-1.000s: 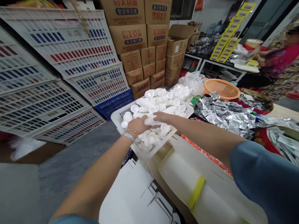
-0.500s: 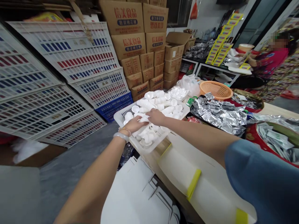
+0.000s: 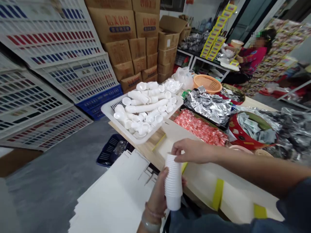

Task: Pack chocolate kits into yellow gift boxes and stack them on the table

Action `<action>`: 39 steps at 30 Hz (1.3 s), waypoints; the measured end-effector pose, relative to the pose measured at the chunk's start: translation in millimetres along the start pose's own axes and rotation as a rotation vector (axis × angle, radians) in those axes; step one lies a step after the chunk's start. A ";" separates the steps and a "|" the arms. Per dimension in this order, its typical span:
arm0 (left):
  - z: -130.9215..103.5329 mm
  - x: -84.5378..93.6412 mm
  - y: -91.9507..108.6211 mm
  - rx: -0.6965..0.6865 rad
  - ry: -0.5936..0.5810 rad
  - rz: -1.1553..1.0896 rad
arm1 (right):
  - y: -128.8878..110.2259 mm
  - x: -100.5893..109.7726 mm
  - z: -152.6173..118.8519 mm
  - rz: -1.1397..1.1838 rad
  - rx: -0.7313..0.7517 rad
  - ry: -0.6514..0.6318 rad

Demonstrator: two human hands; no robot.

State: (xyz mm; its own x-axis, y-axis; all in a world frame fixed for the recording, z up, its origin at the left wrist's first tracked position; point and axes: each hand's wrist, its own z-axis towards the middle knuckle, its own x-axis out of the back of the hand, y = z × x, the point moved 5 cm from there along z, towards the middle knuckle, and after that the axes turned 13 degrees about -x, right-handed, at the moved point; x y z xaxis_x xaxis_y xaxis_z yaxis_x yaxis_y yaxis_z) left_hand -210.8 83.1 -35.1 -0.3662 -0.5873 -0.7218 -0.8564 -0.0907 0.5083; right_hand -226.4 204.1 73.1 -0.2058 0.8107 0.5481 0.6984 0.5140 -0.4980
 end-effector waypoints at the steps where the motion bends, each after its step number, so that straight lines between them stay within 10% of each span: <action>1: -5.2 -1.5 -14.9 0.035 -0.008 -0.063 | 16.0 -9.4 -5.1 0.077 -0.045 -0.044; 8: -22.4 -2.9 -58.5 0.277 -0.212 -0.172 | 68.6 -65.6 -17.3 0.512 -0.034 -0.399; 17: -25.1 7.3 -84.2 0.285 0.078 -0.198 | 109.5 -93.2 3.9 0.635 -0.112 -0.349; 28: -31.2 36.0 -92.0 0.407 0.187 -0.199 | 121.9 -152.7 31.7 0.797 -0.226 -0.659; 34: -38.1 34.4 -85.0 0.379 0.226 -0.116 | 122.6 -154.1 24.6 0.905 -0.172 -0.558; 39: -48.0 38.9 -87.1 0.355 0.292 -0.116 | 119.0 -104.0 53.3 0.471 -0.064 0.338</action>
State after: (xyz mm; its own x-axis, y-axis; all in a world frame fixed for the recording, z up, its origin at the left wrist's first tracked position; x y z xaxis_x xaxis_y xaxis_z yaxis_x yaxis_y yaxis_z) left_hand -133.0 29.6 -84.9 -0.1872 -0.7956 -0.5762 -0.9756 0.0819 0.2039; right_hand -158.5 195.9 -78.9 0.3600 0.8077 0.4668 0.7037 0.0934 -0.7043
